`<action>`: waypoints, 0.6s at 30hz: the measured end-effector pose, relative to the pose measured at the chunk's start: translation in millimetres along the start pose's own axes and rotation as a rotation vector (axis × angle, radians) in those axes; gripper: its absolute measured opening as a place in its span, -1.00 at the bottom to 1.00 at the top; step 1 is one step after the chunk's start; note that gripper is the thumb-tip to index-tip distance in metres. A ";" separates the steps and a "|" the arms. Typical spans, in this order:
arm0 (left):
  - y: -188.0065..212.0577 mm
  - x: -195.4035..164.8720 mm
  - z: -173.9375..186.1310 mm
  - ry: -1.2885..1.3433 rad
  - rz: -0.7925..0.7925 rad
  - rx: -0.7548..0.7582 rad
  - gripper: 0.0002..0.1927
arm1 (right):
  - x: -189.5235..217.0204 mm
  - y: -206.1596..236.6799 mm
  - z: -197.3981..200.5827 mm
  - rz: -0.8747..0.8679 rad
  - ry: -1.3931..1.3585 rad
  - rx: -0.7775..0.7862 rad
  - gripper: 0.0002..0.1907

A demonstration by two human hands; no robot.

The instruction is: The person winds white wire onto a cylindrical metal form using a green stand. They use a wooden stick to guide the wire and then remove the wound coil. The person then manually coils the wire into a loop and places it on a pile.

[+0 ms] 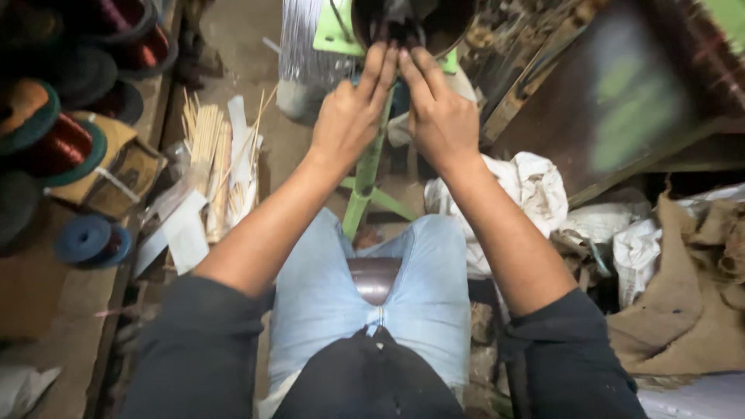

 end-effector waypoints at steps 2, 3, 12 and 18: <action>2.8 2.0 -4.4 0.056 0.013 -0.064 -0.33 | 3.3 3.5 2.1 -0.025 -0.004 0.088 -0.39; -1.8 6.4 -5.4 0.075 0.016 -0.118 -0.38 | 1.7 4.1 7.2 -0.012 -0.024 0.105 -0.36; -40.1 25.6 -3.9 0.602 0.190 -0.427 -0.65 | 12.3 59.4 50.7 -0.044 -0.211 -0.009 -0.56; -62.0 72.6 -63.2 0.991 0.445 -0.603 -0.43 | -3.1 91.6 75.9 -0.167 -0.229 -0.037 -0.69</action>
Point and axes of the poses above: each hand's wrist, its own y-axis away from the middle knuckle, its own z-axis out of the back of the hand, x = y × z, the point moved 1 cm from there along -y, towards the middle knuckle, and after that the axes turned 9 degrees about z, right-handed, at the moved point
